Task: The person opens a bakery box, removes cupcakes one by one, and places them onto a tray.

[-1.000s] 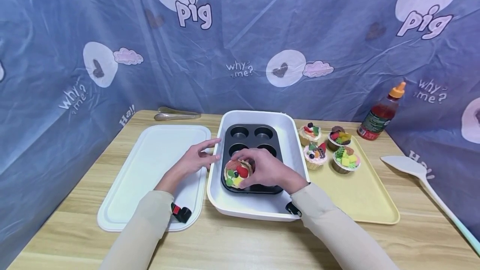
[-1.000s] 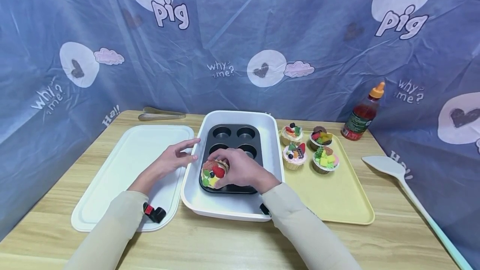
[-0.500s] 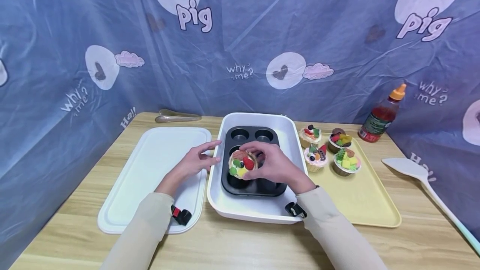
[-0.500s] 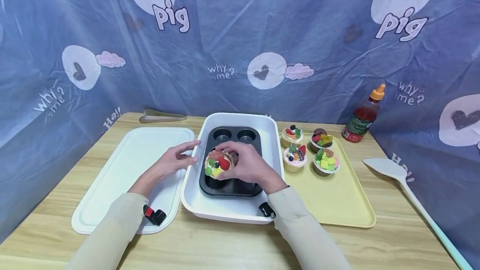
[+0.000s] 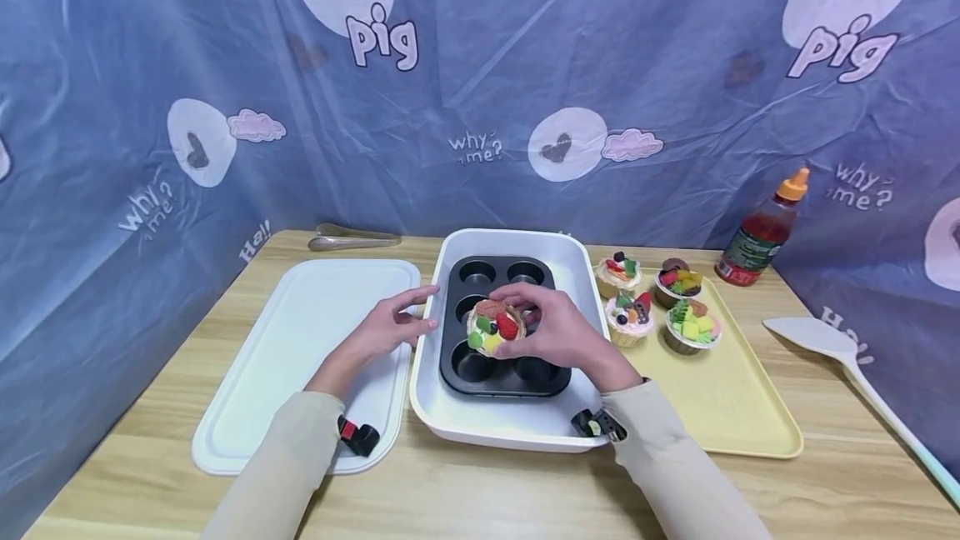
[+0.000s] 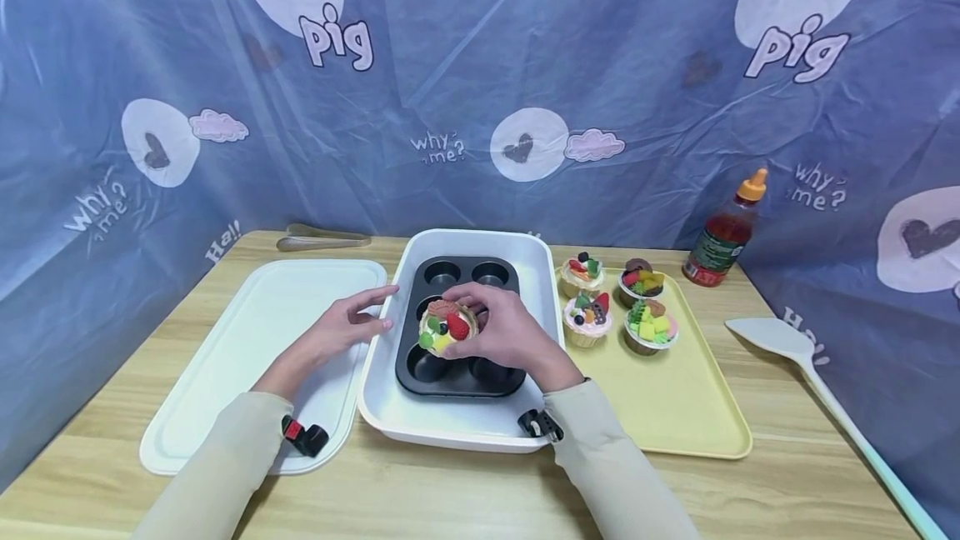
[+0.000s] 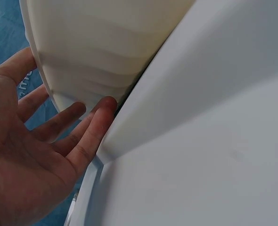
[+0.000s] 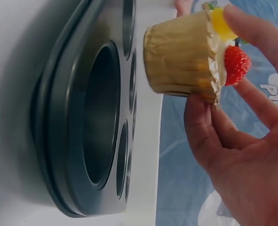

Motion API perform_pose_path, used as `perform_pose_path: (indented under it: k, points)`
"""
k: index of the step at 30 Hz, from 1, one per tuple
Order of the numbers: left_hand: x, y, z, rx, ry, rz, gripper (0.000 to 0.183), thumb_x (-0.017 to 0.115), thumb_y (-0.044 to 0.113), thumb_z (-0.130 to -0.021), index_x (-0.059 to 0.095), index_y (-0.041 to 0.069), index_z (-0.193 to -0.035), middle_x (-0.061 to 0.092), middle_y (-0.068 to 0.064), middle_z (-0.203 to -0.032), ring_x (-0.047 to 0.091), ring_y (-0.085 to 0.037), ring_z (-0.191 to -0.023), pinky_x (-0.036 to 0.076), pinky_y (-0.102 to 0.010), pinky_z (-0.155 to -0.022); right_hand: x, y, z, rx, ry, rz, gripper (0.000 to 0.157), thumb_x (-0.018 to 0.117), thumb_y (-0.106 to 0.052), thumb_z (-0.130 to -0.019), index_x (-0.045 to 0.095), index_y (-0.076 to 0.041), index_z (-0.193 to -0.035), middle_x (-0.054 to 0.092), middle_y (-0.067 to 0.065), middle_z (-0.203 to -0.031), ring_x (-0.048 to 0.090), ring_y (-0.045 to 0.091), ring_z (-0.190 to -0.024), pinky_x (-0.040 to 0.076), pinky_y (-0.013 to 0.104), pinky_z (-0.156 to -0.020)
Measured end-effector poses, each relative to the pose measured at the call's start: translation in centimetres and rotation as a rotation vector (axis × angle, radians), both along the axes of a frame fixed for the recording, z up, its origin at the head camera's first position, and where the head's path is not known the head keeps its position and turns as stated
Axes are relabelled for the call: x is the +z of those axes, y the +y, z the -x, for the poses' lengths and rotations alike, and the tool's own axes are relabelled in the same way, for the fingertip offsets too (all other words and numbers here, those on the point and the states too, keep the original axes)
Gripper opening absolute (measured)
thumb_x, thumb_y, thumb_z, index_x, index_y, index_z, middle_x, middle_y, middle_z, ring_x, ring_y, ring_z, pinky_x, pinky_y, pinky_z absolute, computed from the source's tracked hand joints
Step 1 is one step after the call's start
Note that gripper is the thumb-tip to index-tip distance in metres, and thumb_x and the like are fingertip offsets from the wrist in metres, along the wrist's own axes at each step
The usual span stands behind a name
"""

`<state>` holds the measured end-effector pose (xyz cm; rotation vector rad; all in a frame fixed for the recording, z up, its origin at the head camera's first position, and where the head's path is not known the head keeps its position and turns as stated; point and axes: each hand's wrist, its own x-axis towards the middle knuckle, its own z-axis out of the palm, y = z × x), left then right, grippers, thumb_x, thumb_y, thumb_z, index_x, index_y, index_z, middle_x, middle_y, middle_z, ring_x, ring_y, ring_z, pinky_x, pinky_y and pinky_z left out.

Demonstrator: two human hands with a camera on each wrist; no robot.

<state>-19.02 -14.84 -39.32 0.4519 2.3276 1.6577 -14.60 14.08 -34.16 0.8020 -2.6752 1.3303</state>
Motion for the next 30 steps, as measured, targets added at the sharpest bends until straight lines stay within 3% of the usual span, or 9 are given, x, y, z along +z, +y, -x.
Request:
perform_pose_path:
  k: [11,16,24,30]
  points:
    - [-0.1,-0.3,-0.1,0.015,0.01,0.024,0.06,0.069,0.018,-0.096,0.047,0.014,-0.152,0.047,-0.023,-0.15,0.068,-0.016,-0.091,0.056,-0.029,-0.076,0.8,1.2,0.5,-0.08,0.026,0.002,0.065,0.095,-0.017,-0.067,0.067,-0.012,-0.126,0.073,0.007,-0.116,0.066,0.022,-0.099,0.055,0.04,-0.081]
    - [-0.1,-0.1,-0.1,0.009,0.003,0.031,0.062,0.07,0.02,-0.096,0.046,0.015,-0.153,0.046,-0.022,-0.151,0.068,-0.016,-0.094,0.056,-0.028,-0.078,1.7,2.0,0.3,-0.122,-0.006,-0.017,0.065,0.094,-0.019,-0.068,0.067,-0.014,-0.128,0.073,0.007,-0.117,0.064,0.021,-0.094,0.054,0.034,-0.077]
    - [0.2,0.2,-0.1,0.007,0.003,0.05,0.061,0.069,0.02,-0.096,0.046,0.016,-0.153,0.046,-0.022,-0.151,0.067,-0.018,-0.098,0.057,-0.029,-0.078,4.0,3.8,-0.6,-0.155,-0.026,-0.042,0.068,0.094,-0.024,-0.069,0.065,-0.017,-0.13,0.071,0.005,-0.121,0.066,0.023,-0.107,0.055,0.04,-0.089]
    - [0.0,0.0,-0.1,0.013,-0.005,0.048,0.061,0.069,0.02,-0.097,0.046,0.016,-0.153,0.045,-0.023,-0.15,0.067,-0.022,-0.104,0.057,-0.029,-0.079,5.3,6.6,-1.2,-0.154,-0.034,-0.012,0.07,0.095,-0.021,-0.068,0.065,-0.015,-0.131,0.072,0.005,-0.119,0.066,0.019,-0.105,0.055,0.028,-0.084]
